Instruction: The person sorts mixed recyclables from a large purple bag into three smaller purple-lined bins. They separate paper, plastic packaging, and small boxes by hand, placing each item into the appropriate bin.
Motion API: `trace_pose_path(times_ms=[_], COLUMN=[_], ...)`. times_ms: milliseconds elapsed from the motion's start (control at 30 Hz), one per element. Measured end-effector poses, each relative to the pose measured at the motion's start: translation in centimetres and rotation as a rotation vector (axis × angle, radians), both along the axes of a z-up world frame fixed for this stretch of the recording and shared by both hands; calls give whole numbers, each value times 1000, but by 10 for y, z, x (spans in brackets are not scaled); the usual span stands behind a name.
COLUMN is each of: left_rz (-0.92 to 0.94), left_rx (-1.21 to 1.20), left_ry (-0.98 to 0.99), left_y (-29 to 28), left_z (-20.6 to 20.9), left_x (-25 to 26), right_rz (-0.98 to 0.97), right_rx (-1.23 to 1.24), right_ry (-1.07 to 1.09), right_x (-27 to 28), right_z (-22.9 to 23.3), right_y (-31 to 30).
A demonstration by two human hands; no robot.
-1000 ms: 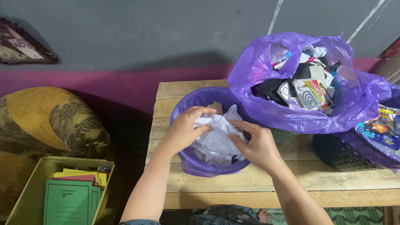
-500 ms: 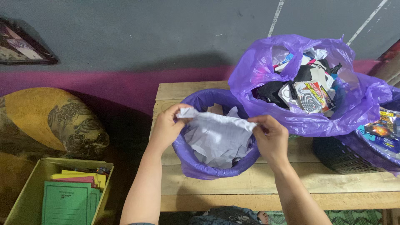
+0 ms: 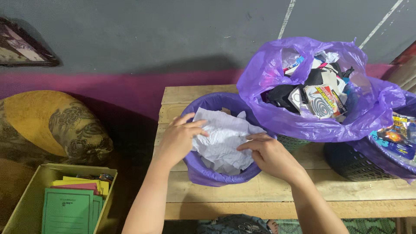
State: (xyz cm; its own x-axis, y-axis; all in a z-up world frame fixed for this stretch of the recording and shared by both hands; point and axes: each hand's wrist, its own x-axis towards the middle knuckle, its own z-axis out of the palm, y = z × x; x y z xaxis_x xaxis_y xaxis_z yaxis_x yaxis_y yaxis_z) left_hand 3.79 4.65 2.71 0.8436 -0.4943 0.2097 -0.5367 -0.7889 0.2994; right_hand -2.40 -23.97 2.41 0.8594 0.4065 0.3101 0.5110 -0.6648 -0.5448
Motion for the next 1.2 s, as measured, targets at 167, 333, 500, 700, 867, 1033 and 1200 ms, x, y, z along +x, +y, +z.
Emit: trace_pose_path(times_ms=[167, 333, 500, 700, 867, 1033, 1200], left_rz=[-87, -76, -67, -3, -7, -31, -133], left_rx=[115, 305, 455, 299, -11, -300, -438], left_ry=[188, 292, 381, 379, 40, -70, -292], left_y=[-30, -31, -32, -33, -44, -86, -144], left_z=[-23, -35, -35, -21, -3, 12, 22], left_x=[0, 0, 3, -3, -22, -60, -75], right_rz=[-29, 42, 125, 50, -112, -175, -374], right_rx=[-404, -586, -703, -542, -299, 101, 323], right_ry=[354, 506, 553, 415, 21, -183, -189], right_x=[11, 29, 48, 49, 31, -9, -38], right_z=[3, -12, -44, -49, -21, 6, 22], right_y=[18, 32, 43, 42, 42, 18, -38])
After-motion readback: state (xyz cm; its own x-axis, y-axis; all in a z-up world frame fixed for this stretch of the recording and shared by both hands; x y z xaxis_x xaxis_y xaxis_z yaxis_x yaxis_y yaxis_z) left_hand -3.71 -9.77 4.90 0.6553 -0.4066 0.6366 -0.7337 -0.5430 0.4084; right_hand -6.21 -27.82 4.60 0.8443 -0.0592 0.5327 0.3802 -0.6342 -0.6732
